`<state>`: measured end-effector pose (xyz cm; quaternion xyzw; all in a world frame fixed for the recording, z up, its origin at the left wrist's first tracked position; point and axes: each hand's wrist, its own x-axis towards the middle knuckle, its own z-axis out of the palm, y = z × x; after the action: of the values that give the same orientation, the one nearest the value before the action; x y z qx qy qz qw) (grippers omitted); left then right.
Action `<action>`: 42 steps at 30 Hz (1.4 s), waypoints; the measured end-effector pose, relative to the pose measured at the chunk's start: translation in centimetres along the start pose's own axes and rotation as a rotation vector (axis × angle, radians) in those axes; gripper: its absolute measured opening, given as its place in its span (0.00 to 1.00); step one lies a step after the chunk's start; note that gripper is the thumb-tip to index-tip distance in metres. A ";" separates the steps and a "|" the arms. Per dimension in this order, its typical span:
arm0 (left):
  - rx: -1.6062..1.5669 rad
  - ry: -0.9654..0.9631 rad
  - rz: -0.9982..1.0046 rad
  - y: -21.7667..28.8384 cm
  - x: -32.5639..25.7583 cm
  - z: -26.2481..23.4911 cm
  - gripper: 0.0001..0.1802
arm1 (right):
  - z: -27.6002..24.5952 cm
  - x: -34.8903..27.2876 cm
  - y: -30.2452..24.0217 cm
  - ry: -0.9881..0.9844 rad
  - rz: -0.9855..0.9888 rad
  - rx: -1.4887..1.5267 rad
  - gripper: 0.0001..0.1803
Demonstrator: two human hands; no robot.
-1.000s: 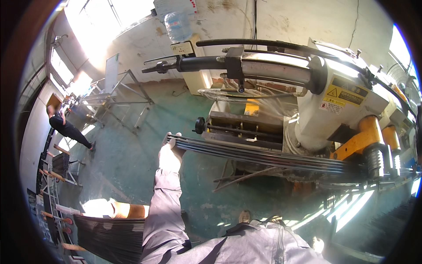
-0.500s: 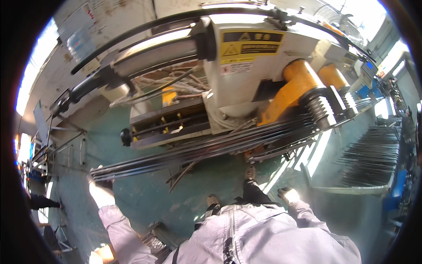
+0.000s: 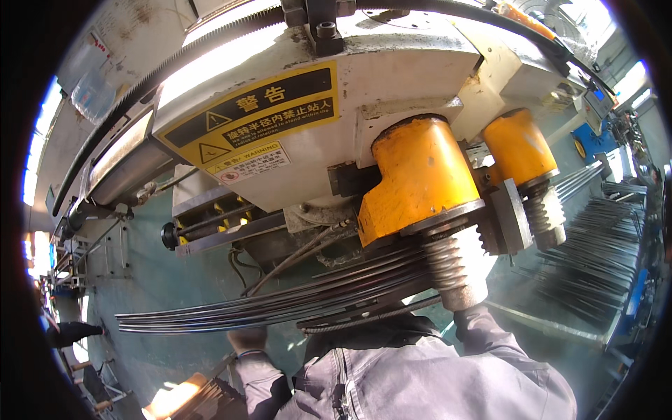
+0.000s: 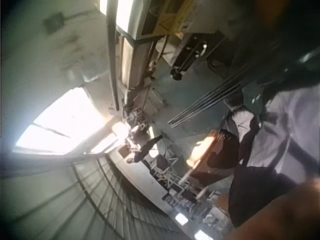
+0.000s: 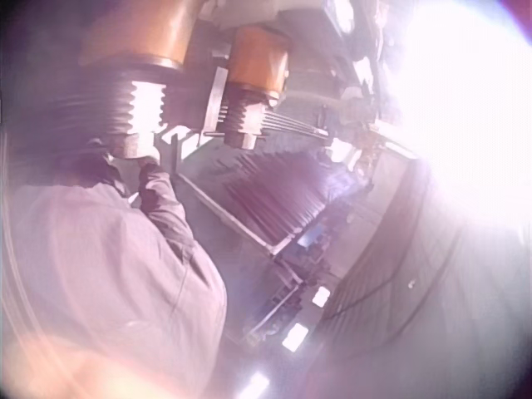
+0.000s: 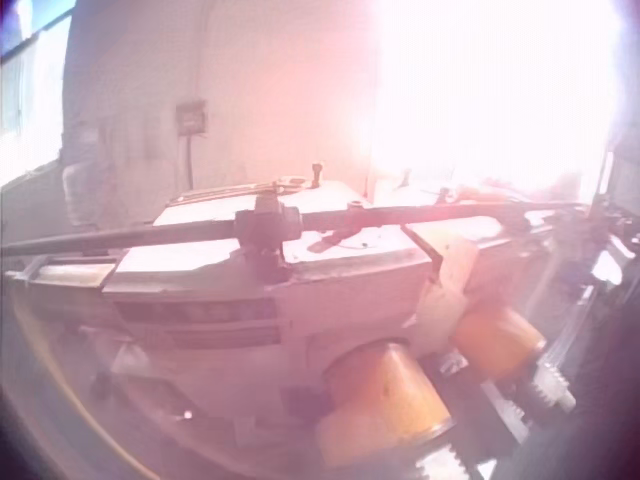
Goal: The person repeatedly picks up bundles of long metal rods from a floor stack and feeds them into a rolling machine. The rods are processed by the machine and then placed onto a nearby rack. The task is performed continuously in a repetitive loop.
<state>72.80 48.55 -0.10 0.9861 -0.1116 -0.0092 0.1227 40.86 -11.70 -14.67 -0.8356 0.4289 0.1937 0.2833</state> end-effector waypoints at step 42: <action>-2.068 0.083 -0.288 2.9 1.0 -17.2 0.34 | -20.8 -14.5 -24.0 0.716 -0.218 1.381 0.24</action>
<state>73.95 49.66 17.30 0.4035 0.0734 -0.0808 0.9084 54.27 -4.90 16.83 -0.5194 0.4328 -0.4268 0.6006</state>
